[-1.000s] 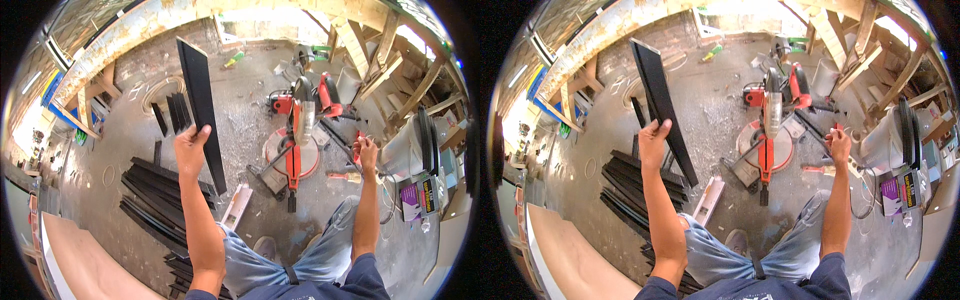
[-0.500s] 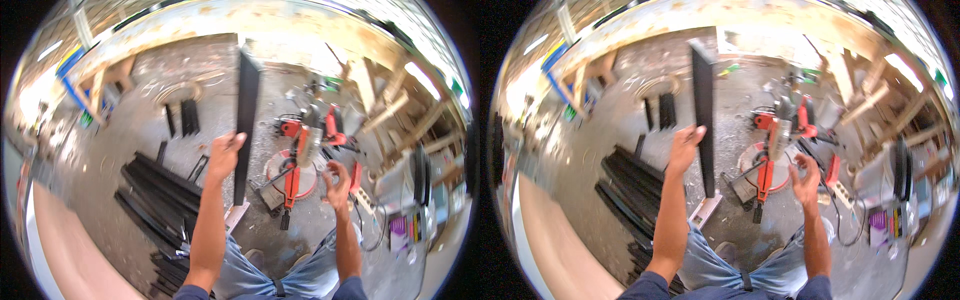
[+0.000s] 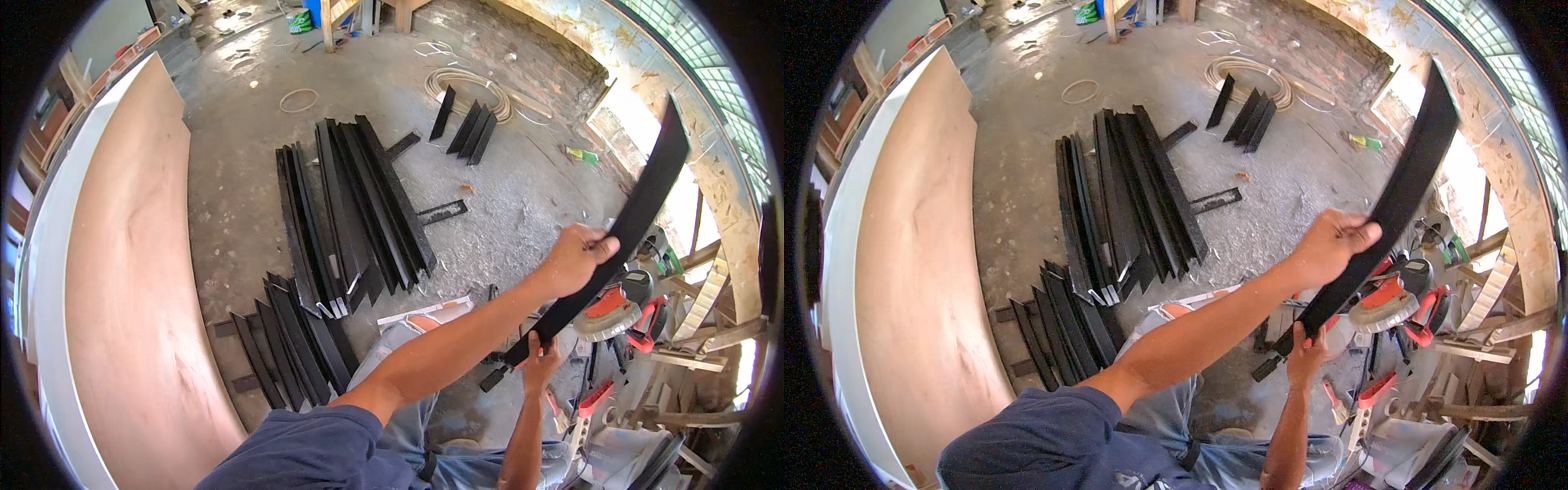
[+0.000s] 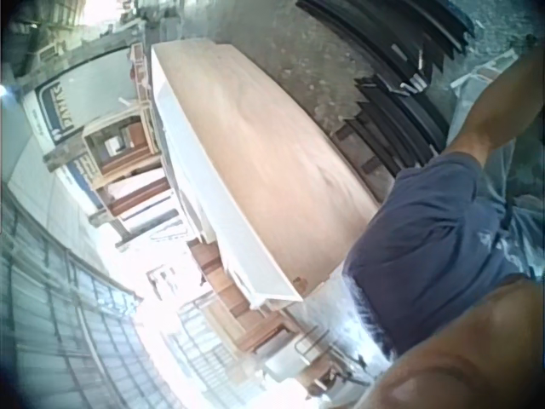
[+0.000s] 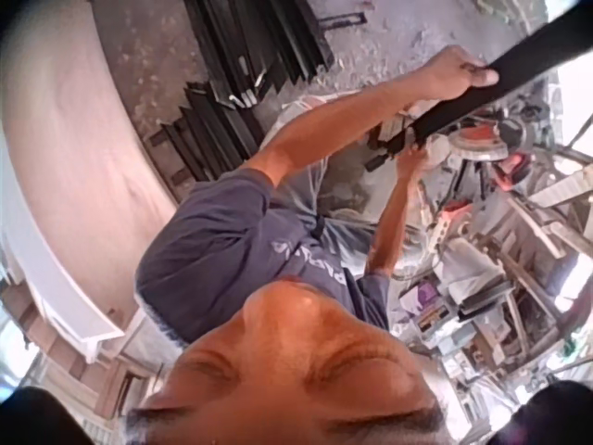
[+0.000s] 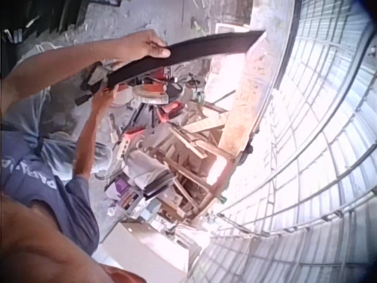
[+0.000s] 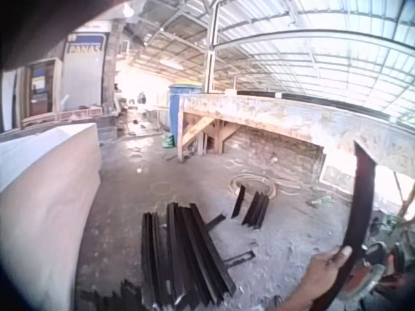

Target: The person cuts black plastic strips using a miter saw, picking them up from a pile and positioning them on the saw table before making each cut.

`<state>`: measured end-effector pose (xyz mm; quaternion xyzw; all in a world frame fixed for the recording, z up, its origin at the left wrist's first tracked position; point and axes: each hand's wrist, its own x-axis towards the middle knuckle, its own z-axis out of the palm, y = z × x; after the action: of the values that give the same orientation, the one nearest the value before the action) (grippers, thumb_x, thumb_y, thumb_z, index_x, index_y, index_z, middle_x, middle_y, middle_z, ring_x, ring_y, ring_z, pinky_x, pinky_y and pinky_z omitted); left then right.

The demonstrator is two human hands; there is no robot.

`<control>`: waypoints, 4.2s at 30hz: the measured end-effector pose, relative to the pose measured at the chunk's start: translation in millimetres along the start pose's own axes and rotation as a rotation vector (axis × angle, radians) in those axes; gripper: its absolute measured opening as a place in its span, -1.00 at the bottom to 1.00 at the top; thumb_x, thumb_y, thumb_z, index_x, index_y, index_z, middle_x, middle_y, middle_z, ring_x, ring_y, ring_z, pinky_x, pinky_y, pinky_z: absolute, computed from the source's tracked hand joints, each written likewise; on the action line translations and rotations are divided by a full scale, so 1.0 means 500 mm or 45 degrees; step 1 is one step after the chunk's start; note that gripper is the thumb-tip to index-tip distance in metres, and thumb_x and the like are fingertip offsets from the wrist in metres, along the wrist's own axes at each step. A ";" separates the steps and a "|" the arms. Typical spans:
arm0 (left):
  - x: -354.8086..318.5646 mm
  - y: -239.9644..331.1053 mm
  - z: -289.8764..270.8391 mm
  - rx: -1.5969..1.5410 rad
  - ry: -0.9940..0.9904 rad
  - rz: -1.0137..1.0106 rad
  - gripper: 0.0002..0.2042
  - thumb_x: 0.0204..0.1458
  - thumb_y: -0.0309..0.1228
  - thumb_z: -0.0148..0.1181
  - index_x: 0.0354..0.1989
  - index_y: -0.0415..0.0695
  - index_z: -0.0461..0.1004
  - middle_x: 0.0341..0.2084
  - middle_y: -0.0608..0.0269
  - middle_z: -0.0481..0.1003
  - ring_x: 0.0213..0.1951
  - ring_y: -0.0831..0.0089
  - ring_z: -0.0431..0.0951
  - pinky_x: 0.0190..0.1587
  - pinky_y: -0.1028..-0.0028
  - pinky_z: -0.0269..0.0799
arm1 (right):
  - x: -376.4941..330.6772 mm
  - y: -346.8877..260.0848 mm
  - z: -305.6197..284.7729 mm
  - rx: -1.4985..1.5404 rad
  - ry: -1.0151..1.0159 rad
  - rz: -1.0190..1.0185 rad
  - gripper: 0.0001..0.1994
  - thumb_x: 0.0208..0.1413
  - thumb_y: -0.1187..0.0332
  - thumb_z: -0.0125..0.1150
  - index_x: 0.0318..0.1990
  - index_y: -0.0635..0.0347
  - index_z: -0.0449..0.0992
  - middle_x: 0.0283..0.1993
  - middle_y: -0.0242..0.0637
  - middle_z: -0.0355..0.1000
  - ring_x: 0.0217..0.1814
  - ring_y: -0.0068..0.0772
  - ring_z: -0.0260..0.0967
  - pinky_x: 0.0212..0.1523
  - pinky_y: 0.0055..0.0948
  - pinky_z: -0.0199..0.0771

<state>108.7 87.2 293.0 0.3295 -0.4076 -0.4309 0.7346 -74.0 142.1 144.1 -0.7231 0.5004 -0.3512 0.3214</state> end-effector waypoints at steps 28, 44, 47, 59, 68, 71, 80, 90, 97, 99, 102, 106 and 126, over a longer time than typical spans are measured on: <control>0.134 -0.321 -0.472 0.645 0.528 -0.392 -0.74 -0.06 -0.39 0.39 -0.30 -0.36 0.59 -0.46 0.06 0.60 -0.47 0.33 0.59 -0.42 0.26 0.48 | -0.007 -0.179 -0.183 -0.120 -0.014 -0.054 -0.72 0.16 0.47 0.21 0.02 0.34 0.48 0.00 -0.16 0.46 -0.16 -0.42 0.48 -0.12 -0.45 0.48; 0.147 -0.437 -0.861 1.109 1.139 -0.406 -0.54 -0.23 -0.60 0.27 -0.05 -0.51 0.46 -0.22 -0.16 0.59 -0.14 0.20 0.62 -0.13 0.35 0.51 | -0.576 0.027 -0.579 -0.466 1.371 0.441 -0.38 0.25 -0.08 0.03 0.05 0.47 0.47 -0.07 0.06 0.52 -0.31 -0.13 0.50 -0.39 -0.33 0.52; 0.163 -0.442 -0.850 1.242 1.006 -0.445 -0.60 -0.26 -0.55 0.33 -0.15 -0.44 0.50 -0.26 -0.12 0.60 -0.19 0.17 0.63 -0.12 0.33 0.52 | -0.645 0.051 -0.593 -0.422 1.484 0.493 -0.36 0.26 -0.09 0.00 0.04 0.49 0.47 -0.07 0.06 0.52 -0.32 -0.13 0.50 -0.40 -0.34 0.52; 0.147 -0.461 -0.811 1.961 0.651 -0.459 -0.70 -0.22 -0.48 0.23 -0.26 -0.35 0.45 -0.22 -0.24 0.51 -0.13 -0.19 0.54 -0.04 0.06 0.47 | -0.602 0.073 -0.585 -0.429 1.497 0.582 -0.45 0.23 0.03 0.07 -0.12 0.56 0.50 -0.23 0.08 0.53 -0.39 -0.15 0.49 -0.44 -0.38 0.51; -0.140 -0.392 -0.611 0.893 0.853 -0.079 -0.75 0.12 -0.42 0.25 -0.11 -0.36 0.55 -0.27 0.10 0.62 -0.23 0.44 0.63 -0.17 0.48 0.56 | -0.584 0.167 -0.628 -0.330 1.305 0.431 -0.21 0.20 -0.33 -0.26 -0.29 0.42 0.47 -0.39 -0.03 0.48 -0.45 -0.21 0.43 -0.47 -0.39 0.50; -0.270 -0.297 -0.652 1.139 0.997 -0.133 -0.78 0.12 -0.37 0.29 -0.16 -0.27 0.59 -0.36 0.16 0.62 -0.29 0.49 0.63 -0.19 0.49 0.56 | -0.533 0.159 -0.603 -0.190 1.303 0.343 -0.47 0.23 0.06 0.10 -0.04 0.53 0.52 -0.42 -0.04 0.50 -0.61 -0.42 0.30 -0.63 -0.55 0.24; -0.441 -0.072 -1.071 1.995 1.681 -0.725 -0.55 0.00 -0.25 0.29 -0.04 -0.38 0.49 -0.10 -0.21 0.53 -0.01 -0.06 0.53 0.06 0.14 0.41 | -0.437 0.123 -0.547 -0.214 1.251 0.422 -0.58 0.22 0.06 0.05 -0.24 0.35 0.52 -0.36 -0.16 0.49 -0.41 -0.35 0.41 -0.42 -0.47 0.39; -0.444 -0.097 -1.163 1.341 1.409 -1.020 -0.64 -0.07 -0.35 0.34 -0.27 -0.50 0.53 -0.30 -0.18 0.59 -0.20 0.13 0.58 -0.11 0.22 0.40 | -0.449 0.157 -0.565 -0.008 1.298 0.445 -0.64 0.25 0.16 0.06 -0.18 0.36 0.53 -0.28 -0.20 0.50 -0.30 -0.39 0.42 -0.28 -0.49 0.40; -0.470 -0.077 -1.176 1.609 1.621 -0.675 -0.71 -0.03 -0.37 0.31 -0.32 -0.41 0.48 -0.35 -0.12 0.55 -0.25 0.08 0.55 -0.13 0.20 0.40 | -0.465 0.165 -0.578 0.087 1.281 0.473 -0.68 0.27 0.22 0.06 -0.14 0.36 0.55 -0.23 -0.23 0.50 -0.22 -0.42 0.42 -0.18 -0.50 0.40; -0.462 -0.083 -1.171 1.632 1.604 -0.618 -0.70 -0.02 -0.36 0.31 -0.31 -0.40 0.47 -0.32 -0.13 0.54 -0.23 0.04 0.54 -0.12 0.19 0.39 | -0.476 0.158 -0.586 0.089 1.295 0.471 -0.69 0.28 0.24 0.07 -0.12 0.36 0.55 -0.21 -0.23 0.50 -0.20 -0.43 0.43 -0.15 -0.50 0.40; -0.502 -0.009 -1.183 1.903 1.615 -0.489 -0.68 0.03 -0.33 0.28 -0.25 -0.40 0.44 -0.27 -0.15 0.49 -0.18 -0.05 0.50 -0.09 0.14 0.37 | -0.449 0.161 -0.568 0.083 1.297 0.491 -0.65 0.29 0.18 0.05 -0.12 0.35 0.57 -0.24 -0.28 0.51 -0.23 -0.49 0.40 -0.17 -0.54 0.38; -0.445 0.026 -1.111 2.109 1.536 -0.169 -0.69 0.09 -0.31 0.26 -0.24 -0.38 0.42 -0.34 -0.07 0.43 -0.27 0.02 0.45 -0.15 0.12 0.34 | -0.457 0.164 -0.591 -0.087 1.250 0.440 -0.62 0.31 0.13 0.03 -0.14 0.31 0.59 -0.26 -0.32 0.50 -0.27 -0.54 0.38 -0.19 -0.54 0.39; -0.176 0.004 -0.532 1.499 0.068 0.477 -0.45 0.11 -0.52 0.25 0.30 -0.23 0.24 0.20 0.05 0.34 0.18 0.23 0.37 0.24 0.25 0.23 | 0.041 -0.156 -0.107 0.516 0.547 -0.114 -0.75 0.15 0.34 0.26 -0.07 0.27 0.49 -0.21 -0.33 0.49 -0.23 -0.56 0.39 -0.21 -0.47 0.41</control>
<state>318.1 202.6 147.1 0.6131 -0.6095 0.0112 0.5026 -74.3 139.5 240.8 -0.5746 0.4443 -0.6027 0.3303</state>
